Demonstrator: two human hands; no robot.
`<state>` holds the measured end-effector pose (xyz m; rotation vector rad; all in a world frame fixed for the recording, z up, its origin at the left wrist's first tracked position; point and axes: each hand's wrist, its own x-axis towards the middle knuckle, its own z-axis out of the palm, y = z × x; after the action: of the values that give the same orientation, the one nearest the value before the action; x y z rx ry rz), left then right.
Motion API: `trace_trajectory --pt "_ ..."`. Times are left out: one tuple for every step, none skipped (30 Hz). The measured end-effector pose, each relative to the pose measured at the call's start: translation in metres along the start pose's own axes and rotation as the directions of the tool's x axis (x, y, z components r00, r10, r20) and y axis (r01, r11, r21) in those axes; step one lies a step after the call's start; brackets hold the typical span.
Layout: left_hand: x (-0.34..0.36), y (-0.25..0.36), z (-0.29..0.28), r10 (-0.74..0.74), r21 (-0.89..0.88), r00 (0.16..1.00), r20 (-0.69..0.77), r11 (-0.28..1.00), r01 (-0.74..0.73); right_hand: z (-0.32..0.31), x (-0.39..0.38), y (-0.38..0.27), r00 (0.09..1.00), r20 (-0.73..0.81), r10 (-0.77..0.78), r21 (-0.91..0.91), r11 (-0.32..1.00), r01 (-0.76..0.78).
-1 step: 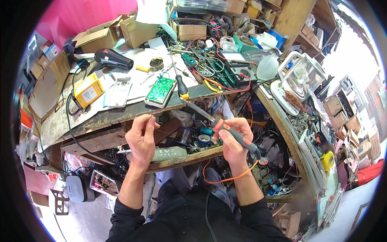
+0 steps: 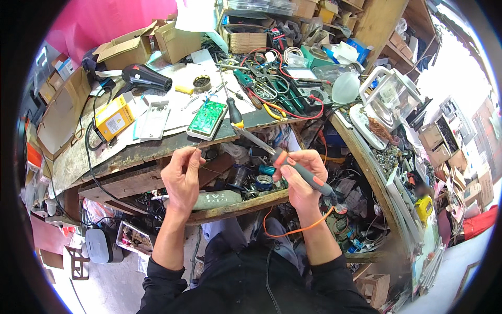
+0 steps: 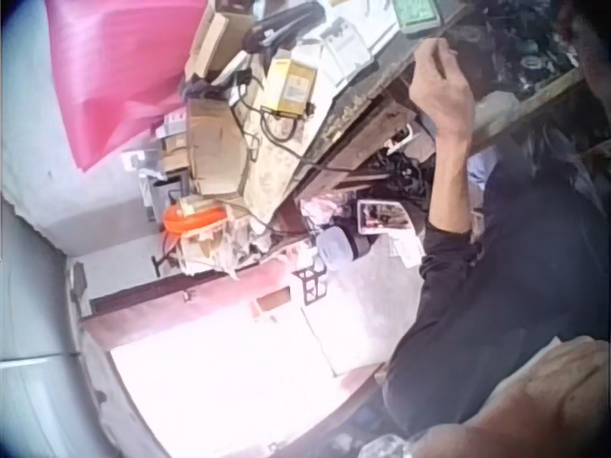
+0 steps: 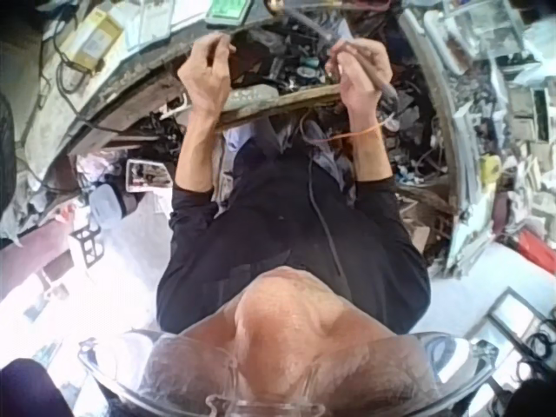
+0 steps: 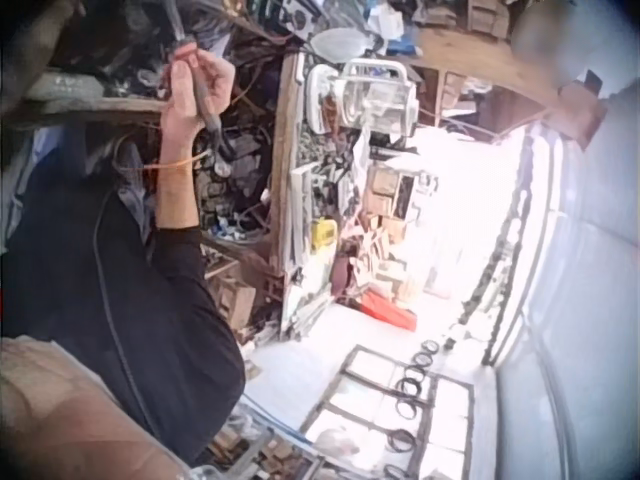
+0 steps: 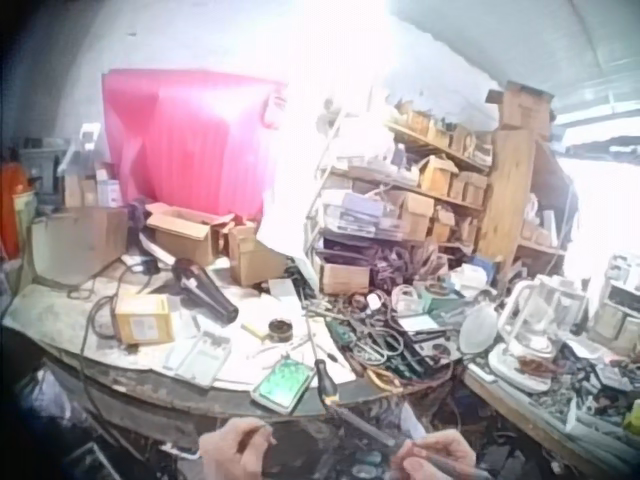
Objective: The person disassembles a small electronic device, removes a metal plate, and then uses a soldering iron and solder to work on a green circuit board. The person handles the device casing, circuit board, and soldering tools throughout the process.
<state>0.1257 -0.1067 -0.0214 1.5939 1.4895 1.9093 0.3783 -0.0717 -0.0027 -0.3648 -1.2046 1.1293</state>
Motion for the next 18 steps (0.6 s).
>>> trace_trajectory --pt "0.006 0.001 -0.004 0.005 0.037 1.000 0.023 0.999 -0.006 0.004 0.006 -0.001 1.000 0.016 -0.024 -0.041 0.999 0.025" --pt "0.011 -0.001 -0.008 0.006 0.079 0.998 0.055 0.997 -0.010 0.008 0.011 -0.002 0.999 0.022 -0.045 -0.059 0.997 0.047" --pt "0.015 0.000 -0.010 0.018 0.098 0.997 0.081 0.995 -0.026 0.008 0.017 -0.002 0.998 0.021 -0.064 -0.082 0.994 0.065" --pt "0.019 0.005 -0.013 0.029 0.118 0.994 0.107 0.992 -0.042 0.009 0.022 -0.003 0.996 0.021 -0.082 -0.105 0.991 0.084" --pt "0.023 0.010 -0.017 0.035 0.142 0.991 0.133 0.988 -0.054 0.010 0.026 -0.002 0.995 0.020 -0.095 -0.124 0.988 0.097" --pt "0.032 0.012 -0.020 0.131 0.154 0.987 0.097 0.977 -0.145 0.015 0.033 -0.002 0.995 0.009 -0.104 -0.124 0.987 0.104" --pt "0.042 -0.001 -0.023 0.182 0.157 0.982 0.050 0.970 -0.187 0.021 0.041 0.000 0.992 -0.003 -0.125 -0.117 0.985 0.124" --pt "0.056 0.004 -0.022 0.111 0.175 0.993 0.024 0.978 -0.114 0.021 0.049 0.001 0.995 -0.025 -0.092 -0.086 0.992 0.090" --pt "0.072 0.009 -0.022 0.042 0.195 0.999 -0.005 0.980 -0.040 0.022 0.055 0.003 0.997 -0.043 -0.057 -0.049 0.997 0.054" --pt "0.088 0.004 -0.018 0.038 0.185 0.999 -0.002 0.982 -0.037 0.024 0.060 0.005 0.996 -0.054 -0.077 -0.010 0.997 0.076" --pt "0.103 -0.006 -0.013 0.035 0.177 0.999 -0.005 0.984 -0.033 0.027 0.065 0.005 0.996 -0.069 -0.059 -0.002 0.998 0.059" --pt "0.116 -0.021 -0.009 0.075 0.209 0.997 0.013 0.975 -0.076 0.032 0.071 0.006 0.996 -0.069 -0.058 0.039 0.997 0.061" --pt "0.126 -0.027 -0.003 0.125 0.268 0.991 0.058 0.954 -0.135 0.036 0.075 0.006 0.995 -0.076 -0.062 0.073 0.995 0.068" --pt "0.135 -0.042 0.000 0.144 0.340 0.983 0.115 0.924 -0.175 0.040 0.079 0.008 0.996 -0.076 -0.046 0.090 0.995 0.053" --pt "0.144 -0.052 0.002 0.162 0.408 0.971 0.176 0.886 -0.222 0.043 0.083 0.010 0.996 -0.078 -0.034 0.108 0.993 0.042" --pt "0.149 -0.062 0.006 0.109 0.434 0.972 0.210 0.880 -0.192 0.044 0.086 0.012 0.997 -0.063 -0.032 0.118 0.992 0.039" --pt "0.154 -0.067 0.007 0.111 0.423 0.964 0.242 0.882 -0.208 0.045 0.087 0.014 0.999 -0.047 -0.026 0.131 0.991 0.031" --pt "0.159 -0.072 0.008 0.112 0.423 0.952 0.284 0.876 -0.230 0.045 0.088 0.015 0.999 -0.039 -0.014 0.135 0.991 0.019"
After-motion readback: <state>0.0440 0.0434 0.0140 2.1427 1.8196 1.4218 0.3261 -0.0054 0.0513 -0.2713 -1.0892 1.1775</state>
